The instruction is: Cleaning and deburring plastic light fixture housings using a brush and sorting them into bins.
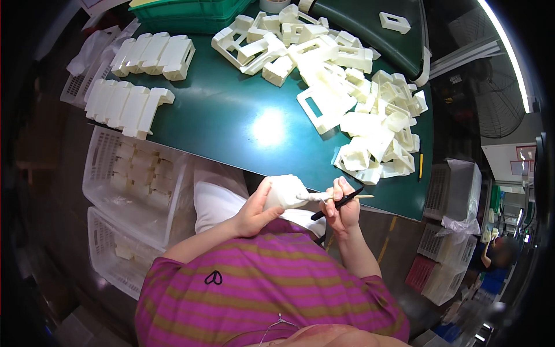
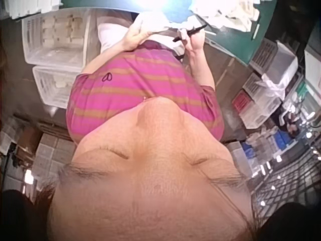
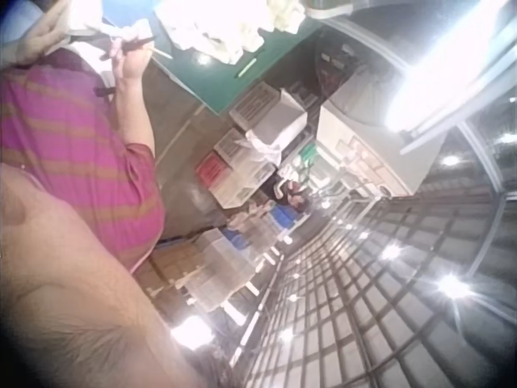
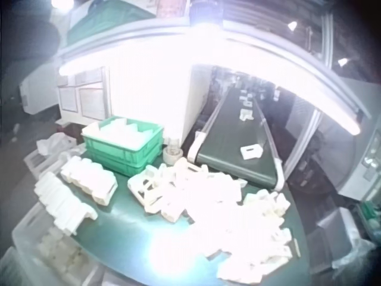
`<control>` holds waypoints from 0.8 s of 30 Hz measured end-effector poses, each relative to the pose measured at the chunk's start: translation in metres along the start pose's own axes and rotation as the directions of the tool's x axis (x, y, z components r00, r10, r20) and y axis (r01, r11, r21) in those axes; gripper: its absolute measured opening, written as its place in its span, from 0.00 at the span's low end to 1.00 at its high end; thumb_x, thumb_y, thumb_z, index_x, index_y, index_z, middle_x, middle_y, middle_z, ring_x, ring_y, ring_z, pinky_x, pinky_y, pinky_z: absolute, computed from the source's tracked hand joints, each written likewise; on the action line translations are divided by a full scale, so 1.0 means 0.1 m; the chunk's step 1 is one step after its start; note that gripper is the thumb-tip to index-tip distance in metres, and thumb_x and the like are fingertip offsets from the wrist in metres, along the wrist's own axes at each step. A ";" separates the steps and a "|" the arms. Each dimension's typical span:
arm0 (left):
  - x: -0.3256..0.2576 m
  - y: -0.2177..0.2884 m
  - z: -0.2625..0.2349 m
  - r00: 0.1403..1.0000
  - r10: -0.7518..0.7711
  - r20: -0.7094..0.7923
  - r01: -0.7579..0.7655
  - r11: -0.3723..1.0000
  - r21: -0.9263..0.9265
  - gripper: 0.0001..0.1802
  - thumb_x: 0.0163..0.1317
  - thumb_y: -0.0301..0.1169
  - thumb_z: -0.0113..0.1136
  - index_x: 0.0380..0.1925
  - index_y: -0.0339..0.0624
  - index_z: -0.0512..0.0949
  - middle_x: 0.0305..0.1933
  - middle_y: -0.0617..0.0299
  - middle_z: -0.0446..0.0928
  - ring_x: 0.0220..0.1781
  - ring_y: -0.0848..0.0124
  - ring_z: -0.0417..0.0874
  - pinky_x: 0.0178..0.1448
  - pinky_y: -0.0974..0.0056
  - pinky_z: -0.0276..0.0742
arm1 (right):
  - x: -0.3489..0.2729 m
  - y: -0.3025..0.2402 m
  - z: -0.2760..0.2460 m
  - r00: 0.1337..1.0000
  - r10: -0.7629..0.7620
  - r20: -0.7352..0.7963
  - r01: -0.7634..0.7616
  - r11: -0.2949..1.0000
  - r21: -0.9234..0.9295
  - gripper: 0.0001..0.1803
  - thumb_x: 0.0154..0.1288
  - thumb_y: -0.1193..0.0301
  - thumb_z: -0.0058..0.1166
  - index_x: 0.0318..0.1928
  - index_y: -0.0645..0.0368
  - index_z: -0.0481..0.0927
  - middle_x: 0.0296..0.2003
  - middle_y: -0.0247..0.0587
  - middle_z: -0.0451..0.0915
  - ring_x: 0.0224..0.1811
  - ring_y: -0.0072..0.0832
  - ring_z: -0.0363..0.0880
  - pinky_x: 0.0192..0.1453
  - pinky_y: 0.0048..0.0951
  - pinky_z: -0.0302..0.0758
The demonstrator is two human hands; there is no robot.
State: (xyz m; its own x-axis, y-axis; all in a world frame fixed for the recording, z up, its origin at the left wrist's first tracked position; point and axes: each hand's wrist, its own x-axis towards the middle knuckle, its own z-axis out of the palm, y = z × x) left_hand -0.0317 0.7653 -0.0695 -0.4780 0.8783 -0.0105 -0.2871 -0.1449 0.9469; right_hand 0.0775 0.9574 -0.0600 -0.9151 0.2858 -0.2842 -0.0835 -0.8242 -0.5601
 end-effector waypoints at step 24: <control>0.92 0.85 -1.43 0.890 0.356 -0.284 0.331 -0.078 0.940 0.24 0.50 0.39 0.63 0.45 0.42 0.68 0.40 0.54 0.75 0.43 0.57 0.75 0.44 0.58 0.72 | -0.01 0.15 -0.02 0.942 -0.295 -0.157 0.194 0.864 -0.464 0.20 0.71 0.63 0.34 0.22 0.61 0.66 0.14 0.38 0.66 0.12 0.20 0.65 0.14 0.17 0.57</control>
State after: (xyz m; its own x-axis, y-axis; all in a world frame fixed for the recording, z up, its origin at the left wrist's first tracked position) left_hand -0.2188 0.7681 -0.0359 -0.7634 0.6009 0.2369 0.6448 0.7304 0.2252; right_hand 0.0778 0.9454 -0.0694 -0.7758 0.5897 -0.2245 -0.0666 -0.4304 -0.9002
